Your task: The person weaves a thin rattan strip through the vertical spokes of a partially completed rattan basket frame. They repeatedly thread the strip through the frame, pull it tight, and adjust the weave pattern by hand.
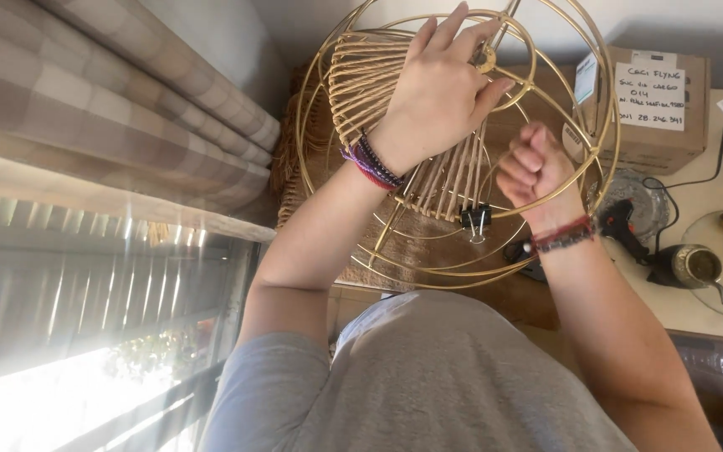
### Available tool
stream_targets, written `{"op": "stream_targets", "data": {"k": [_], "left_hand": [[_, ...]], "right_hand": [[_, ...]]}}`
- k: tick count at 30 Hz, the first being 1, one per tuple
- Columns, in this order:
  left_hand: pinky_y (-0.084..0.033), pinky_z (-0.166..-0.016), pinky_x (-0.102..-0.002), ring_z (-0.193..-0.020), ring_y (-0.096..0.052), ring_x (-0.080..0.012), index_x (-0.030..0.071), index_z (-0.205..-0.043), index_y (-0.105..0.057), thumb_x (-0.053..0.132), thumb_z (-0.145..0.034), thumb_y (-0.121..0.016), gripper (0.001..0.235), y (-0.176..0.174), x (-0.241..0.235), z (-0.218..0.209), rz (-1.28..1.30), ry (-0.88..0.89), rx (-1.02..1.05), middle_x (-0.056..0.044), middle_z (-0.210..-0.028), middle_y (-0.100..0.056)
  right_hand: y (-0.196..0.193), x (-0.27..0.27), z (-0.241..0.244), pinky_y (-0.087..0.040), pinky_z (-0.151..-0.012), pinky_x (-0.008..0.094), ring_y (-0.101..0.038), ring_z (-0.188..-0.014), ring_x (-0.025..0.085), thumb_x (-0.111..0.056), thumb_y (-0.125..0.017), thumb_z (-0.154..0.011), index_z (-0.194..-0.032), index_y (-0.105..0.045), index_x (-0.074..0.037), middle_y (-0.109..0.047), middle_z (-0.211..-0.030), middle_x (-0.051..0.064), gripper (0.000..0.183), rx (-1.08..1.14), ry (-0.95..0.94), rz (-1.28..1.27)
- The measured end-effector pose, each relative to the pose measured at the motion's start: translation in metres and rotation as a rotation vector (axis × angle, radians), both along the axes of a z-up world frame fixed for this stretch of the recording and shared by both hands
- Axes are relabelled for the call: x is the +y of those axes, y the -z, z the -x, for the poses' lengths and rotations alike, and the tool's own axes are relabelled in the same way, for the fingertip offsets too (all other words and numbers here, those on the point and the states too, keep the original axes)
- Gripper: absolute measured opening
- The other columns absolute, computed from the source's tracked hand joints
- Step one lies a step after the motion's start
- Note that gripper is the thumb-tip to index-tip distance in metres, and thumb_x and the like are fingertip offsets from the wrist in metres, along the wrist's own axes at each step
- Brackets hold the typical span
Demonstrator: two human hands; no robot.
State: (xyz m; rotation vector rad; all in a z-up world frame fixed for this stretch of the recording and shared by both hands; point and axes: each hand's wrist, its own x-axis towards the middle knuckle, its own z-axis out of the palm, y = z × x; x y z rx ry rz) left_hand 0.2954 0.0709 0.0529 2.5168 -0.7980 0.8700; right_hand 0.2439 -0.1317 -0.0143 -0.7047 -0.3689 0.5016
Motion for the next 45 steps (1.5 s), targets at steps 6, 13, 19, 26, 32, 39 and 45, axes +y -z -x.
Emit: {"op": "stream_targets", "data": {"k": [6, 13, 19, 26, 32, 39, 45], "left_hand": [[-0.035, -0.117, -0.058, -0.139, -0.044, -0.0352, 0.007, -0.074, -0.081, 0.035, -0.098, -0.065, 0.040, -0.009, -0.007, 0.026, 0.034, 0.061, 0.060, -0.003, -0.138, -0.058], [-0.017, -0.127, -0.055, -0.147, -0.037, -0.0248, 0.015, -0.097, -0.084, 0.044, -0.106, -0.051, 0.045, -0.007, -0.020, 0.034, -0.096, -0.061, 0.214, 0.003, -0.155, -0.040], [-0.014, -0.124, -0.053, -0.145, -0.040, -0.0214, 0.021, -0.059, -0.071, 0.039, -0.091, -0.075, 0.037, -0.016, -0.020, 0.028, 0.095, -0.051, 0.380, 0.001, -0.147, -0.054], [-0.026, -0.118, -0.050, -0.126, -0.061, -0.0113, 0.023, -0.059, -0.070, 0.030, -0.086, -0.082, 0.030, -0.012, -0.015, 0.022, 0.211, -0.078, 0.273, 0.004, -0.137, -0.063], [-0.034, -0.093, -0.043, -0.093, -0.069, -0.0160, 0.024, -0.057, -0.070, 0.035, -0.082, -0.079, 0.029, -0.007, -0.013, 0.012, 0.238, -0.088, 0.133, 0.003, -0.113, -0.072], [-0.032, -0.091, -0.041, -0.067, -0.060, -0.0160, 0.022, -0.056, -0.064, 0.034, -0.083, -0.076, 0.031, -0.008, -0.014, 0.018, 0.251, -0.075, 0.075, 0.009, -0.073, -0.059], [-0.034, -0.089, -0.042, -0.082, -0.067, -0.0159, 0.022, -0.056, -0.064, 0.031, -0.081, -0.076, 0.030, -0.011, -0.005, 0.018, 0.270, -0.075, 0.095, 0.008, -0.087, -0.070]], "right_hand": [[0.033, 0.022, -0.066, -0.042, -0.047, 0.017, -0.064, -0.071, 0.008, -0.023, -0.064, -0.103, -0.110, -0.073, -0.015, -0.073, -0.093, 0.001, 0.014, 0.483, 0.361, -0.091], [0.007, 0.052, -0.060, -0.054, -0.090, 0.028, -0.066, -0.091, 0.016, -0.036, -0.064, -0.095, -0.097, -0.069, -0.009, -0.071, -0.091, 0.003, 0.028, 0.252, 0.204, 0.024], [-0.010, 0.046, -0.029, -0.045, -0.074, 0.027, -0.055, -0.074, 0.013, -0.056, -0.060, -0.088, -0.087, -0.060, -0.013, -0.061, -0.078, 0.000, 0.043, 0.044, 0.093, 0.680], [0.043, -0.037, 0.029, -0.058, -0.063, 0.020, -0.065, -0.071, 0.010, -0.037, -0.056, -0.096, -0.132, -0.062, -0.014, -0.073, -0.108, 0.002, 0.043, -0.915, -0.178, 1.068], [-0.010, -0.003, 0.091, -0.048, -0.059, 0.023, -0.063, -0.069, 0.011, -0.042, -0.044, -0.104, -0.085, -0.072, -0.003, -0.079, -0.095, 0.012, 0.052, -0.402, 0.013, 0.886], [0.004, 0.002, 0.104, -0.044, -0.060, 0.027, -0.059, -0.066, 0.015, -0.029, -0.042, -0.109, -0.074, -0.044, -0.008, -0.066, -0.079, 0.008, 0.041, -0.487, 0.066, 0.885], [0.009, -0.067, 0.090, -0.032, -0.039, 0.019, -0.041, -0.043, 0.004, -0.027, -0.048, -0.105, -0.072, -0.058, -0.013, -0.049, -0.056, -0.007, 0.037, -0.755, -0.212, 1.028]]}}
